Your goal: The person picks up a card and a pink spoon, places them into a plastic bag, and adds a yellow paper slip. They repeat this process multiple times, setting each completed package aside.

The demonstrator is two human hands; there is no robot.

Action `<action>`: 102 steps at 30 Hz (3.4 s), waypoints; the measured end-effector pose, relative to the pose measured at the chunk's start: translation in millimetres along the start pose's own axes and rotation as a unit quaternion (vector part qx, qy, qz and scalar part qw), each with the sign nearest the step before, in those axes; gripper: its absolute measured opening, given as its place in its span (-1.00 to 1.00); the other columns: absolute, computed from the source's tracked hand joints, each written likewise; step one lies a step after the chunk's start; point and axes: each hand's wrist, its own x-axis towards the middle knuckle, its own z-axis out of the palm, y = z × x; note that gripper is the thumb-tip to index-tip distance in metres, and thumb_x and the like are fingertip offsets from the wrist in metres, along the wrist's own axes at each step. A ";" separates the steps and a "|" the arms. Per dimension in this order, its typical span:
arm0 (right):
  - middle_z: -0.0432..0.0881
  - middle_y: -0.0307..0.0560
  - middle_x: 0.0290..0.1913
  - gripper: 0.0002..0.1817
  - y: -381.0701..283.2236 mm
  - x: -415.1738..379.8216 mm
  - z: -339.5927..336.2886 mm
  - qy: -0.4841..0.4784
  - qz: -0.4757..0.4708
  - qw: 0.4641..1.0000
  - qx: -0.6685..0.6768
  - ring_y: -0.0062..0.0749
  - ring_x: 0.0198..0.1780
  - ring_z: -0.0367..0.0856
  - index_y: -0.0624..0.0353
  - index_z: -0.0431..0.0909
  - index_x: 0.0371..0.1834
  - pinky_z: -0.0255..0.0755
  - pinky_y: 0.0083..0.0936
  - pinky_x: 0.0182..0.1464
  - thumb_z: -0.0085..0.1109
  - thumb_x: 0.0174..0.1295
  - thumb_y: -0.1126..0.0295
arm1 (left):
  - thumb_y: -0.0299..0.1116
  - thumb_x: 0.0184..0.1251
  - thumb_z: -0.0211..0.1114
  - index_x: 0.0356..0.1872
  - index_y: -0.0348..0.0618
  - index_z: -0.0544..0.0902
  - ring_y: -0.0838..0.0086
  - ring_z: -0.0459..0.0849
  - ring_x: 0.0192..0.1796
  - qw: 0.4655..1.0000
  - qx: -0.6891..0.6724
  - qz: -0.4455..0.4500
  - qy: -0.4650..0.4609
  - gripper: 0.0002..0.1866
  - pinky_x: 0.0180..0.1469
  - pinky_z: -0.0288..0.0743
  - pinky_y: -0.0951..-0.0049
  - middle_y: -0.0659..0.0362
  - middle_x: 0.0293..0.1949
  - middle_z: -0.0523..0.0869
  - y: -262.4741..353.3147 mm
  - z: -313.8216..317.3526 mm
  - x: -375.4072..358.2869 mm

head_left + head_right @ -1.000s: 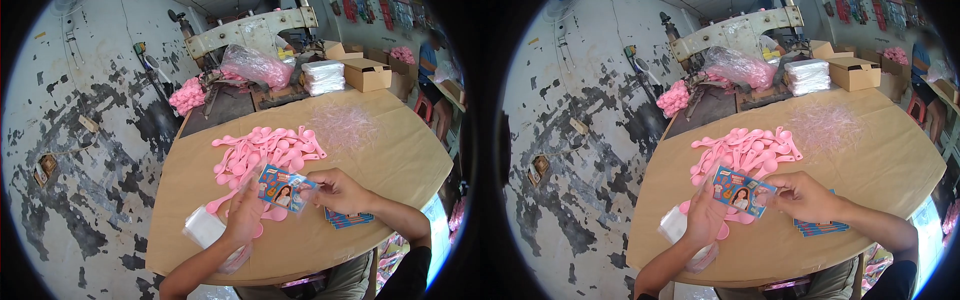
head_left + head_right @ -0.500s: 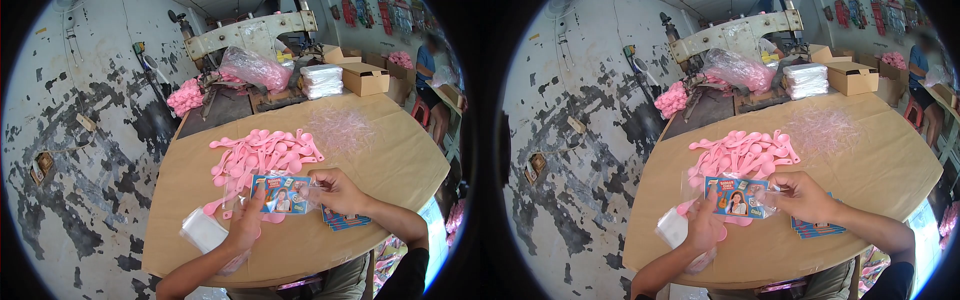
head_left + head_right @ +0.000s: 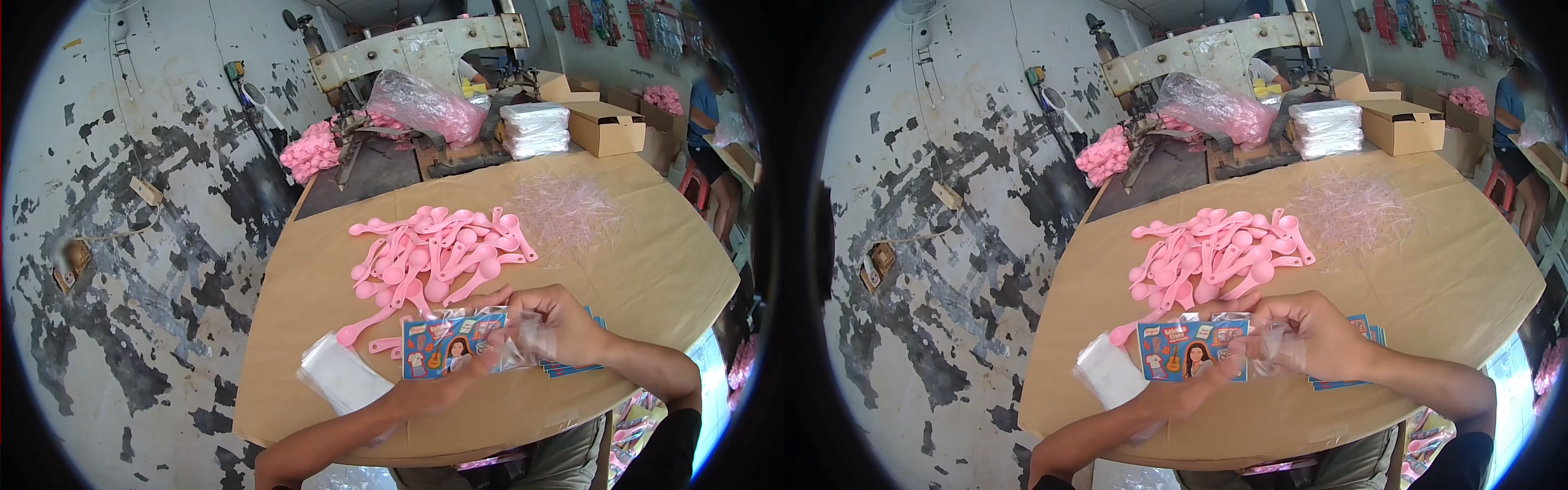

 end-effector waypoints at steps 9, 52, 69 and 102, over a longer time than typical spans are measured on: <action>0.58 -0.15 -0.29 -0.63 -21.9 8.1 -13.5 0.050 0.000 0.975 0.215 -0.59 -0.35 0.57 0.24 0.54 -0.18 0.48 -0.59 -0.36 0.01 0.48 0.11 | -0.57 0.23 0.36 0.10 -0.17 0.39 0.57 0.62 -0.02 0.984 0.017 0.009 0.175 -0.55 0.03 0.58 0.48 0.14 0.04 0.59 11.1 -32.3 4.5; 0.71 -0.02 -0.41 -0.79 -12.6 36.6 -190.3 0.306 -0.057 0.755 -0.577 -0.45 -0.40 0.67 0.27 0.67 -0.23 0.47 -0.43 -0.27 0.19 0.25 0.34 | -0.40 0.34 0.29 0.18 -0.12 0.40 0.32 0.64 0.11 0.974 0.036 -0.032 0.219 -0.58 0.12 0.61 0.24 0.03 0.13 0.60 -12.8 -90.4 12.0; 0.64 -0.14 -0.22 -0.66 -42.4 28.7 -58.4 -0.018 0.061 0.973 -0.222 -0.55 -0.22 0.56 0.30 0.58 0.03 0.56 -0.56 -0.15 -0.02 0.48 0.24 | -0.27 0.41 0.25 0.24 -0.09 0.33 0.31 0.58 0.21 0.982 0.012 0.004 0.188 -0.54 0.15 0.58 0.20 0.04 0.19 0.55 -12.0 -83.6 12.5; 0.65 -0.13 -0.54 -0.78 -81.2 68.8 4.7 0.116 -0.278 0.861 -0.410 -0.38 -0.55 0.59 0.18 0.64 -0.30 0.46 -0.50 -0.39 0.15 0.35 0.26 | -0.28 0.50 0.14 0.43 -0.26 0.20 0.36 0.54 0.21 0.981 0.048 -0.187 -0.017 -0.42 0.30 0.33 0.41 0.05 0.30 0.49 -7.1 -35.0 -8.9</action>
